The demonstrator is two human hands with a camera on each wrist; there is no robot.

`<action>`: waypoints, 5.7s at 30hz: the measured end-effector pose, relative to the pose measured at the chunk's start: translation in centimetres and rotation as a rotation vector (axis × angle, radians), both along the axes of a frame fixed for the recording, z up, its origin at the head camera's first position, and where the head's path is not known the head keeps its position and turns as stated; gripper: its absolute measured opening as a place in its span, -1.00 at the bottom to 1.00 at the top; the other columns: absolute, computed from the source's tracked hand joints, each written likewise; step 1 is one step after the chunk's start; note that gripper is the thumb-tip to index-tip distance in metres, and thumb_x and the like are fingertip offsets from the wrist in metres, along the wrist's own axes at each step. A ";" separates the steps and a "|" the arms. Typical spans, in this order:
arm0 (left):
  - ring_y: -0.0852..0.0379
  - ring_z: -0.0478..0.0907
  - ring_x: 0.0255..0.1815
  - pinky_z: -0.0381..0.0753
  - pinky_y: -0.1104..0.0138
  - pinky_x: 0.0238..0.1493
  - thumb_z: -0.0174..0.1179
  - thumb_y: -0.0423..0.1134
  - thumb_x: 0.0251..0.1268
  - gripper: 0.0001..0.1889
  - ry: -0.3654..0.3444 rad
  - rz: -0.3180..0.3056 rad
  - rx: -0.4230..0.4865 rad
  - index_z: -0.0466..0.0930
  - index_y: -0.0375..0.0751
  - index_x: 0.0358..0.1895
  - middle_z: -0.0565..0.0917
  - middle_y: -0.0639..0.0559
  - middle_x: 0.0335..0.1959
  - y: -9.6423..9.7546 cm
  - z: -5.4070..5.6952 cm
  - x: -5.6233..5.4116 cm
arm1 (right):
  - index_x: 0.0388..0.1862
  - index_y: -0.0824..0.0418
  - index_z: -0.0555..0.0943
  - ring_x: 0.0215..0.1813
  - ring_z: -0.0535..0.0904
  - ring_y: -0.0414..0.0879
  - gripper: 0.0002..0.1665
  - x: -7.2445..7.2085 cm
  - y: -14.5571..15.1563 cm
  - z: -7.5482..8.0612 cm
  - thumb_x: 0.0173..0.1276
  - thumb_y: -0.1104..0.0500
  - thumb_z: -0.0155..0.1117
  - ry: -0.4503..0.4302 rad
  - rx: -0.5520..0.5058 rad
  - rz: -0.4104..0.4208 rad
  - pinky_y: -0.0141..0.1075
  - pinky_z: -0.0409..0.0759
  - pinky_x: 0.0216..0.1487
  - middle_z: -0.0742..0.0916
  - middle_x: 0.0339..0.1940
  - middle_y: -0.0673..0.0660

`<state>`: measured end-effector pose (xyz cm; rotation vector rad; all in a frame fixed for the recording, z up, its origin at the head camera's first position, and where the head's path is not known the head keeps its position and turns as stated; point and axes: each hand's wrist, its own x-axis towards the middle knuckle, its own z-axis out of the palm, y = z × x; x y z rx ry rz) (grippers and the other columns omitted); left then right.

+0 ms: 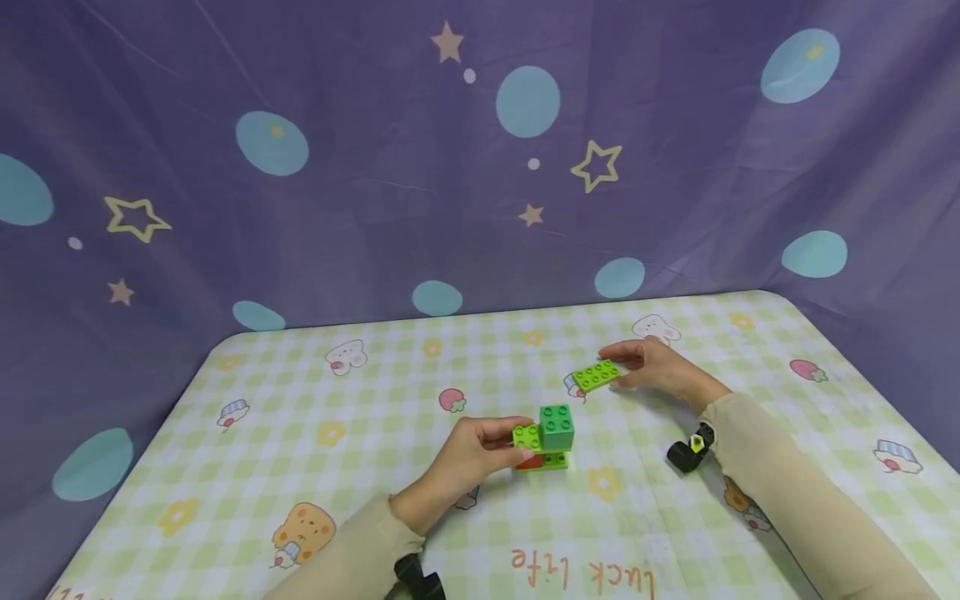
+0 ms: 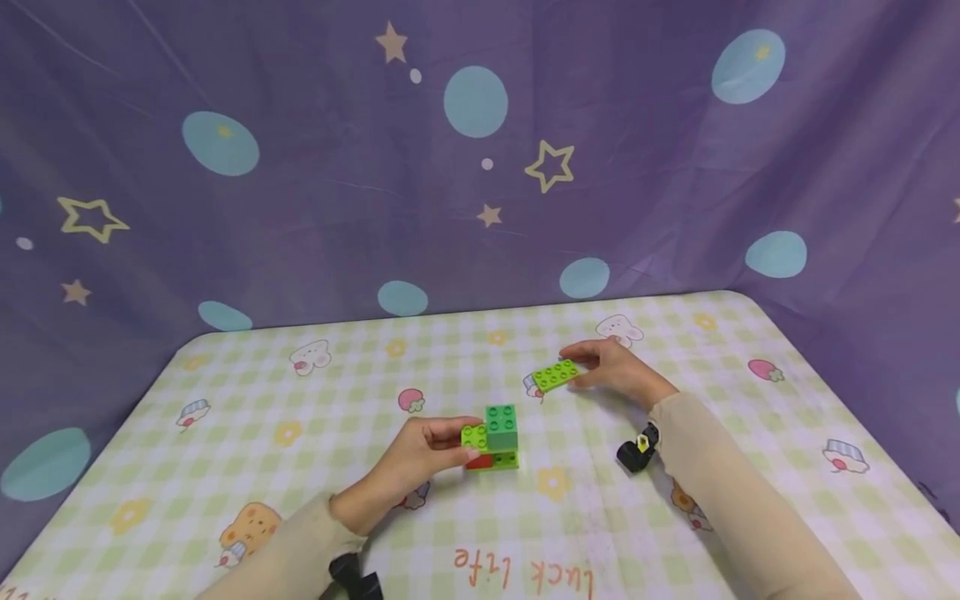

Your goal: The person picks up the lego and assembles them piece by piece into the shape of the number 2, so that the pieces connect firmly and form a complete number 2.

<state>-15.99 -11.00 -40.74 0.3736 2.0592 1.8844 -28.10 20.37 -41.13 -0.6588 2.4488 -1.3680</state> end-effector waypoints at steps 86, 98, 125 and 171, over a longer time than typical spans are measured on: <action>0.04 0.64 -0.06 0.60 0.36 -0.06 0.29 -0.37 0.16 -0.59 0.029 -0.054 0.038 0.57 -0.29 0.12 0.64 -0.18 0.01 -0.1 -0.1 -0.2 | -0.01 0.29 0.63 -0.07 0.66 -0.06 -0.61 11.0 -8.4 3.4 0.14 0.30 0.41 0.032 -0.420 0.009 -0.26 0.61 -0.10 0.73 -0.12 0.16; 0.04 0.64 -0.05 0.60 0.36 -0.06 0.29 -0.36 0.17 -0.59 0.025 -0.058 0.044 0.56 -0.29 0.12 0.64 -0.18 0.02 0.1 -0.1 -0.2 | -0.03 0.35 0.62 -0.09 0.66 -0.08 -0.60 10.9 -8.2 3.7 0.13 0.27 0.43 0.004 -0.381 -0.005 -0.28 0.62 -0.10 0.73 -0.13 0.17; 0.06 0.65 -0.07 0.61 0.35 -0.08 0.31 -0.36 0.15 -0.60 0.027 -0.048 0.019 0.59 -0.27 0.10 0.66 -0.15 -0.01 0.0 -0.3 -0.3 | 0.10 0.33 0.55 -0.08 0.67 -0.04 -0.51 11.6 -8.7 3.5 0.19 0.21 0.39 -0.140 -0.426 -0.070 -0.28 0.64 -0.13 0.70 -0.03 0.24; 0.02 0.66 -0.09 0.63 0.35 -0.15 0.32 -0.38 0.12 -0.60 0.014 -0.053 0.031 0.59 -0.32 0.09 0.66 -0.17 -0.01 -0.4 0.1 -0.2 | 0.12 0.42 0.47 -0.13 0.65 -0.12 -0.52 11.9 -9.3 2.7 0.24 0.30 0.31 -0.202 -0.561 -0.047 -0.31 0.61 -0.13 0.70 -0.14 0.00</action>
